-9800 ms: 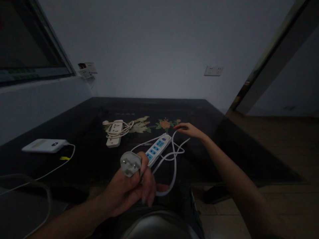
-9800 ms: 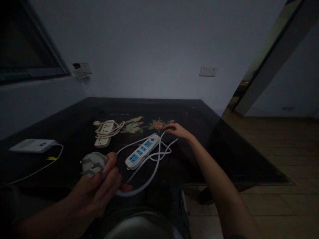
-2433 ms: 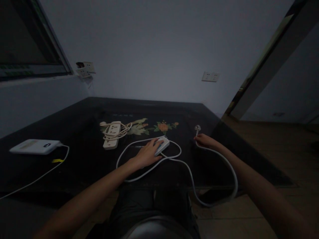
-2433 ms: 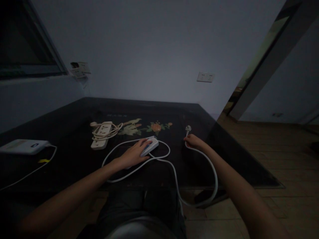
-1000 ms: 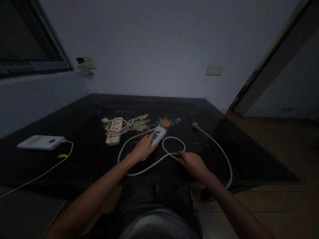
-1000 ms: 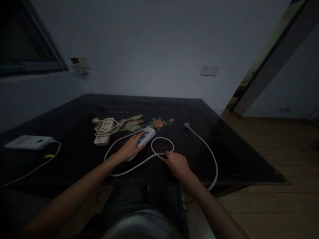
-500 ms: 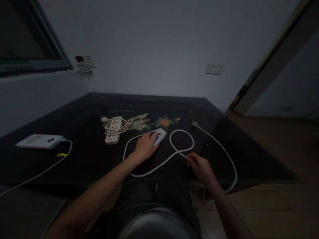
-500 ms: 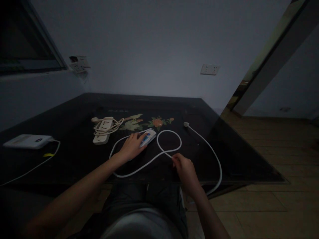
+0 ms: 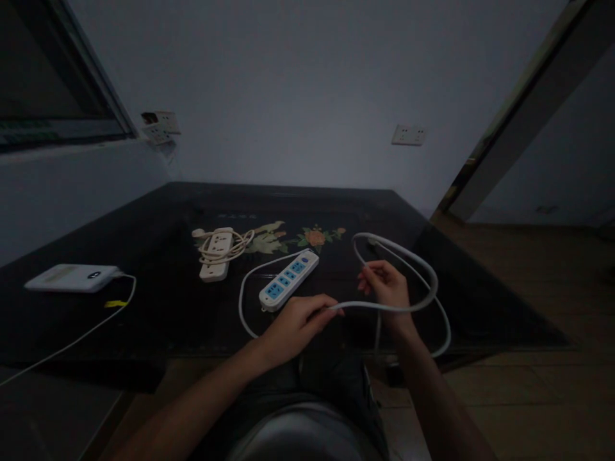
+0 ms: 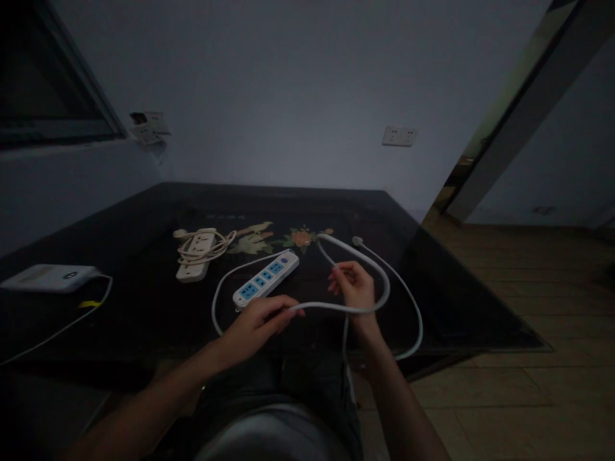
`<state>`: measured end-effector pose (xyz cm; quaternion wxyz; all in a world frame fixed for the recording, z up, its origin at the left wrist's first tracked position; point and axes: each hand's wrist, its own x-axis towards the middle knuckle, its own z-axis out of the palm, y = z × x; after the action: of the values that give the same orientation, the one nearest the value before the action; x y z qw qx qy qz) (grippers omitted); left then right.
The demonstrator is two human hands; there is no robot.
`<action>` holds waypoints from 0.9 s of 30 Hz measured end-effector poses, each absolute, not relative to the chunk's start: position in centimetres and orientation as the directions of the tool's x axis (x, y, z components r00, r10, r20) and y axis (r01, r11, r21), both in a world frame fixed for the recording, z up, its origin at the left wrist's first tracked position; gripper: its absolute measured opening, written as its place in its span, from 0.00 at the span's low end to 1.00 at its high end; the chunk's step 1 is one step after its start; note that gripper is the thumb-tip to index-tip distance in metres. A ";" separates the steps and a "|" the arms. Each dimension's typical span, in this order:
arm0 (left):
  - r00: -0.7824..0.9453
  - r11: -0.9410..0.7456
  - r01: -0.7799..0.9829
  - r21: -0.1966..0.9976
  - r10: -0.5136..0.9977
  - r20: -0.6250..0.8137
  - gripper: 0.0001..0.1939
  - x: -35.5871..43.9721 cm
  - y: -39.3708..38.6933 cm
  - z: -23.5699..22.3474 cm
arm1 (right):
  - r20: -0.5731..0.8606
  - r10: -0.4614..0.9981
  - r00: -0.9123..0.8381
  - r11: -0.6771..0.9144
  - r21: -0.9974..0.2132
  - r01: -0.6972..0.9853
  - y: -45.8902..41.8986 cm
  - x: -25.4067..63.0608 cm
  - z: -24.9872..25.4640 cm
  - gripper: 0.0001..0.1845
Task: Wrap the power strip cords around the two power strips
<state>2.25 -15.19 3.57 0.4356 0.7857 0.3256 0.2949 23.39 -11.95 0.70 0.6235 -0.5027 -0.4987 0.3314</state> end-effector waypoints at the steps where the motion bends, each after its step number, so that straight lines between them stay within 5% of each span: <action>1: 0.614 -0.407 0.236 0.882 0.766 0.189 0.16 1.8 -15.5 3.7 | 0.304 0.911 0.280 0.304 -0.952 0.043 -11.2 23.8 1.1 0.16; 7: 0.568 -0.264 0.155 0.952 0.812 0.133 0.18 -0.4 -16.8 2.9 | 0.474 0.849 0.233 0.495 -0.868 -0.039 -6.6 26.7 6.3 0.17; 12: 0.517 -0.190 0.107 0.976 0.849 0.109 0.19 -0.2 -16.4 2.5 | 0.679 0.732 0.053 0.657 -0.724 0.210 -4.9 27.0 13.7 0.13; 17: 0.474 -0.134 0.060 0.989 0.876 0.090 0.20 0.3 -15.6 2.3 | 0.574 0.783 -0.241 0.620 -0.688 0.377 -4.8 26.8 19.1 0.07; 22: 0.449 -0.051 -0.030 0.998 0.892 0.060 0.23 0.5 -14.8 1.7 | 0.633 0.765 -0.120 0.639 -0.722 0.265 -5.3 27.6 22.1 0.01; 27: 0.442 0.024 -0.112 0.993 0.897 0.028 0.23 1.2 -14.4 1.1 | 0.719 0.690 -0.082 0.723 -0.681 0.117 -7.9 28.5 22.5 0.07</action>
<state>1.21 -14.39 1.06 0.6277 0.5718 0.3431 0.4015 28.46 -7.95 22.45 0.6126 -0.2896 -0.6973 0.2338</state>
